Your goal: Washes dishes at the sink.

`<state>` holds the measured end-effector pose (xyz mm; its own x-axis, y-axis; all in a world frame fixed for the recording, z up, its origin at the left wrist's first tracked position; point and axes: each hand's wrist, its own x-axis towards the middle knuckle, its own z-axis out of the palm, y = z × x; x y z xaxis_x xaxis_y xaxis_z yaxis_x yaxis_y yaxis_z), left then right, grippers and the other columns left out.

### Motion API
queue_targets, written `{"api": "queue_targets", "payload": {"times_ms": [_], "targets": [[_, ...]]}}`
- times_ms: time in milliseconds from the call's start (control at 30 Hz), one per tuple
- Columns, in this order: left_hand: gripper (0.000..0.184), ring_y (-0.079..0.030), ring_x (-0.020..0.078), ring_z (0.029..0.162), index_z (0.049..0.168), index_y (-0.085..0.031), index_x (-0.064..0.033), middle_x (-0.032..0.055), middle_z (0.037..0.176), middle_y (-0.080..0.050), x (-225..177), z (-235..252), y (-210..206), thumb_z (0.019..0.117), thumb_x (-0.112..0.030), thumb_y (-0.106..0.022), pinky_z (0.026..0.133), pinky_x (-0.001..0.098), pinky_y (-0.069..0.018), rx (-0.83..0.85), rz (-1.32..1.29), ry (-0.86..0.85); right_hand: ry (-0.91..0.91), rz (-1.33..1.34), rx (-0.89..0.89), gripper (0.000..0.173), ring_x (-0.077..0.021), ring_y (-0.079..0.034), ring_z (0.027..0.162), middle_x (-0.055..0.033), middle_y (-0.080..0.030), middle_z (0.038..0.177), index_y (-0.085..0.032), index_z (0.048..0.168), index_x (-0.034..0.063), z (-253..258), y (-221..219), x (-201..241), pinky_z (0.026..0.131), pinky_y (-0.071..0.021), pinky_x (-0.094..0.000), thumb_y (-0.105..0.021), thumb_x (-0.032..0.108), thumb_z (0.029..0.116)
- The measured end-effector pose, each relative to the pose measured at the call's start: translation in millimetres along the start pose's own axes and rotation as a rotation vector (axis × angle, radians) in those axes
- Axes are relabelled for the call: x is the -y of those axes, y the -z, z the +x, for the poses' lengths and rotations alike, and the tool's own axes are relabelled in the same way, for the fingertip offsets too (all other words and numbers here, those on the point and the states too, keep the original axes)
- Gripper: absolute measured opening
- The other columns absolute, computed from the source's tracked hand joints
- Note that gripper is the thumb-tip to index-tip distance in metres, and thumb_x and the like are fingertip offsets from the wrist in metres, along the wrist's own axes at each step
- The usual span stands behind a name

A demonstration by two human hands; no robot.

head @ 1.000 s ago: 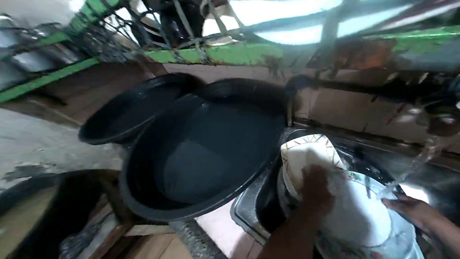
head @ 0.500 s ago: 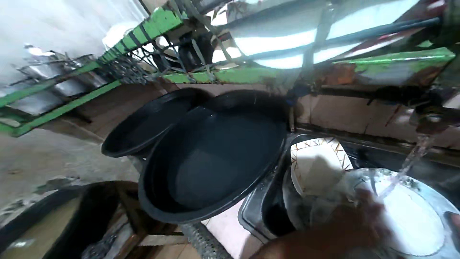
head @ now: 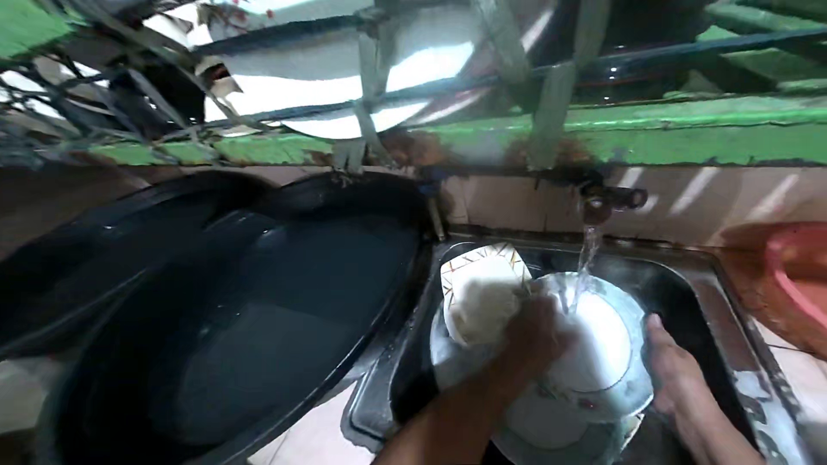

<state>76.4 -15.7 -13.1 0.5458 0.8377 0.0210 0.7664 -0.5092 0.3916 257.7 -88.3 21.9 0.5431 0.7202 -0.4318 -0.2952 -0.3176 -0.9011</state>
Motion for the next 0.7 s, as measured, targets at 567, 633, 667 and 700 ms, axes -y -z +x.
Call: {"api": "queue_targets", "payload": {"times_ms": [567,633,667,700], "targets": [[0.039,-0.062,0.0253,0.127,0.144,-0.059,-0.0177,0.0086,0.138,-0.065,-17,-73,151,0.1073,-0.025,-0.051,0.107,0.0511,-0.0484,0.265,-0.187,0.042,-0.256,0.193,0.303,0.039,-0.0209,-0.067,0.073,-0.0110,-0.065,0.088,-0.054,0.124,0.0044,14,-65,34,0.064,-0.0589,-0.0407,-0.033,0.036,0.1122],[0.043,-0.065,0.0226,0.113,0.140,-0.058,-0.0038,0.0155,0.125,-0.067,-8,-72,177,0.1019,-0.023,-0.063,0.101,0.0418,-0.0513,0.100,-0.593,0.409,-0.237,0.222,0.360,0.033,-0.0160,-0.066,0.072,-0.0099,-0.065,0.092,-0.053,0.129,0.0007,12,-84,46,0.067,-0.0585,-0.0330,-0.039,0.025,0.1121],[0.042,-0.067,0.0173,0.104,0.139,-0.055,-0.0030,0.0122,0.118,-0.068,5,-70,177,0.1010,-0.019,-0.064,0.093,0.0362,-0.0549,-0.020,-0.797,0.496,-0.233,0.286,0.357,0.027,-0.0129,-0.065,0.070,-0.0069,-0.063,0.089,-0.053,0.126,0.0029,11,-92,52,0.065,-0.0580,-0.0291,-0.044,0.022,0.1103],[0.039,-0.068,0.0154,0.095,0.138,-0.055,-0.0062,0.0092,0.111,-0.070,20,-66,171,0.1016,-0.017,-0.062,0.085,0.0349,-0.0578,-0.114,-1.012,0.552,-0.237,0.349,0.339,0.023,-0.0115,-0.065,0.070,-0.0050,-0.064,0.089,-0.053,0.125,0.0054,10,-99,60,0.065,-0.0583,-0.0272,-0.047,0.021,0.1088]]}}
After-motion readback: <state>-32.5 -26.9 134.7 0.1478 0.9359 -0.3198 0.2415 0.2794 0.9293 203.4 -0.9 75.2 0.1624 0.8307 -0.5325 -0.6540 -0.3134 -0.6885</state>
